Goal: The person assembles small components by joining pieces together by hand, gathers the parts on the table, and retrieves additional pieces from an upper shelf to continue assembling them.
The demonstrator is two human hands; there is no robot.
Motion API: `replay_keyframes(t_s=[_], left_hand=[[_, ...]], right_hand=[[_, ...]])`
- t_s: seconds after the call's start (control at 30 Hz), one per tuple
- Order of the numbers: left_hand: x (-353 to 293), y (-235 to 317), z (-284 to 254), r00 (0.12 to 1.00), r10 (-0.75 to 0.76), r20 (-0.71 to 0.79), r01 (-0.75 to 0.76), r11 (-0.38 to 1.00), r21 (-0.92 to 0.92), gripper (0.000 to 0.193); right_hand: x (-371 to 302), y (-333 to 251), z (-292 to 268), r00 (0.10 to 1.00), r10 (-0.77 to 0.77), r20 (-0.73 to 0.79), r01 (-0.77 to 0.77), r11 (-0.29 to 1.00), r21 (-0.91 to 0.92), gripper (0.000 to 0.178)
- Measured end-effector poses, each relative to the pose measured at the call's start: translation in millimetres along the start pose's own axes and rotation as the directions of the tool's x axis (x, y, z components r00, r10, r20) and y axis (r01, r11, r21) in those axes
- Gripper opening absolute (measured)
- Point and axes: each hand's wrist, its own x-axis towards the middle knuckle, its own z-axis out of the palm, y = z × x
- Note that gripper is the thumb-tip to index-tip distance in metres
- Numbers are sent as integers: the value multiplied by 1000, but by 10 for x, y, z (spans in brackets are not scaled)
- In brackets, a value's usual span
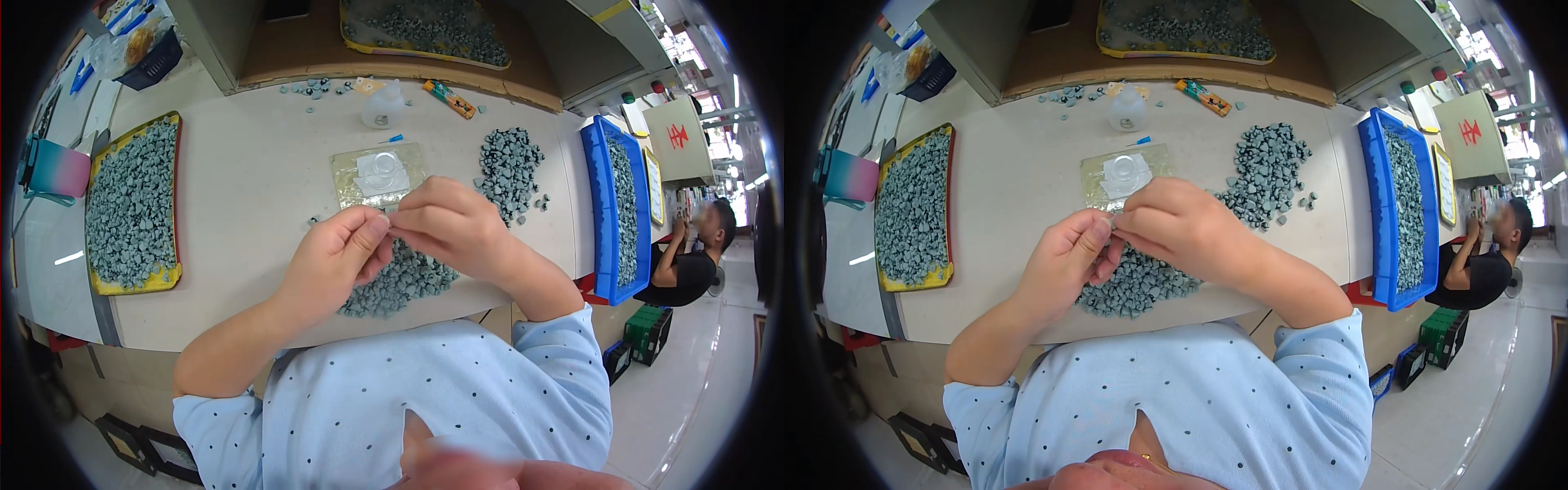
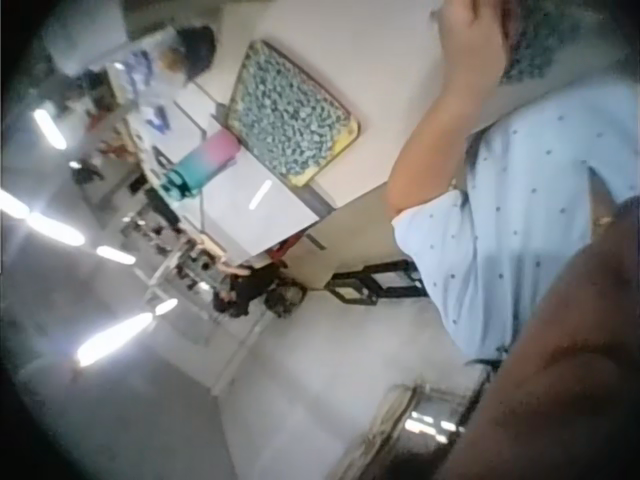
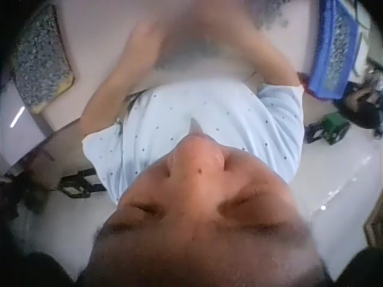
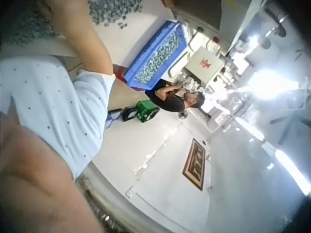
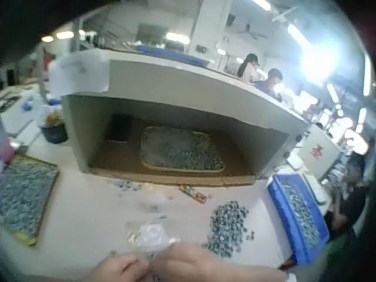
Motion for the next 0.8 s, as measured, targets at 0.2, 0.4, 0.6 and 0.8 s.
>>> replay_keyframes(t_s=[0.2,0.4,0.6,0.8], left_hand=[[-1,-15,-90,988,150,-29,-138,958,253,21],[-29,11,-125,994,80,-71,-72,991,112,19],[-36,-2,-114,986,104,-132,-113,992,-62,18],[-61,60,-199,995,56,-78,-64,992,-105,18]], right_hand=[[-13,-14,113,997,-70,-20,69,996,-53,26],[11,103,57,997,-74,-16,71,986,-151,35],[29,206,66,996,-79,49,93,851,-516,35],[37,202,126,994,-37,100,87,825,-559,36]])
